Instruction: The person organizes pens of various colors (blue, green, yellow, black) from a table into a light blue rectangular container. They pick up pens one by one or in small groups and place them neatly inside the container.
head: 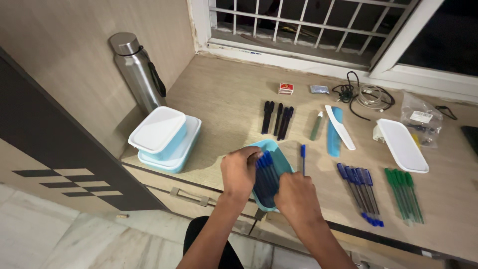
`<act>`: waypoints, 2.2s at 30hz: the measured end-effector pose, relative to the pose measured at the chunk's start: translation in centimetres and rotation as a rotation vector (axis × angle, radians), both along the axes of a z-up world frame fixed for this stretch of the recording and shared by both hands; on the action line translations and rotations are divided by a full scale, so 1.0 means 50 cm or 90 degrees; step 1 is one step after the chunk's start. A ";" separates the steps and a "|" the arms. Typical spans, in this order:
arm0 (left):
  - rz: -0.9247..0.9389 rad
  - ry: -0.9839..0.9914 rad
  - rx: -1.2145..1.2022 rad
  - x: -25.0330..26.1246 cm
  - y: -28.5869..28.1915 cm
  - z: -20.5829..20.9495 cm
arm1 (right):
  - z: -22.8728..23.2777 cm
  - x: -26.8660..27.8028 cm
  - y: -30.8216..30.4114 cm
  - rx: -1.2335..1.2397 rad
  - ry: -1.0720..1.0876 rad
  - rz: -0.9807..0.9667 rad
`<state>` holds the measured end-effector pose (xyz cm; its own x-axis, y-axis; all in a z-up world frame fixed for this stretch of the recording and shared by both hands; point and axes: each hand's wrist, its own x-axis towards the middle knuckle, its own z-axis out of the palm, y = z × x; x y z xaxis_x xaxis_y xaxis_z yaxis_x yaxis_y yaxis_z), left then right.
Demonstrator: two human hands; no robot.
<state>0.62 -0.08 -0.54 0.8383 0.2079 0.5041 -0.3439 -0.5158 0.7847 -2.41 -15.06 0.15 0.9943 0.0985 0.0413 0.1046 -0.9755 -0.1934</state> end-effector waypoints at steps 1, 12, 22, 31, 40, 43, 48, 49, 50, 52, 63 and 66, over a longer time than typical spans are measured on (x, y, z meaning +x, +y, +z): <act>-0.001 0.006 0.000 0.002 0.000 -0.002 | 0.001 0.001 0.001 0.000 0.001 0.000; -0.015 0.023 0.006 0.012 0.000 0.002 | 0.012 0.003 0.014 -0.037 0.030 -0.015; -0.027 0.000 0.024 0.022 -0.002 -0.003 | -0.002 0.015 0.005 -0.039 0.011 -0.007; -0.024 0.014 0.047 0.022 -0.003 -0.005 | -0.004 0.008 0.002 -0.038 -0.038 0.001; -0.037 0.036 0.061 0.026 0.007 0.003 | 0.061 0.061 -0.096 0.339 -0.133 -0.147; -0.022 0.024 0.014 0.012 0.008 0.016 | 0.033 0.106 -0.133 0.254 -0.145 -0.121; 0.040 0.023 -0.060 -0.024 -0.001 0.023 | -0.010 0.095 -0.130 0.140 -0.005 -0.172; 0.044 0.015 -0.052 -0.027 -0.003 0.021 | -0.011 0.089 -0.124 0.119 0.007 -0.184; 0.048 0.007 -0.043 -0.031 -0.003 0.019 | -0.011 0.080 -0.118 0.099 0.021 -0.195; 0.051 -0.005 -0.027 -0.036 -0.004 0.016 | -0.008 0.069 -0.114 0.064 0.040 -0.202; 0.034 -0.026 -0.020 -0.040 -0.029 0.017 | 0.041 0.035 -0.136 0.135 -0.092 -0.142; 0.045 0.011 -0.009 -0.037 -0.031 0.018 | 0.085 0.017 -0.123 0.253 -0.026 -0.165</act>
<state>-1.23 -1.62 0.37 0.8299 0.2741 0.4860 -0.2933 -0.5267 0.7978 -1.58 -21.20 4.41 0.9807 -0.1841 0.0654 -0.1171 -0.8218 -0.5576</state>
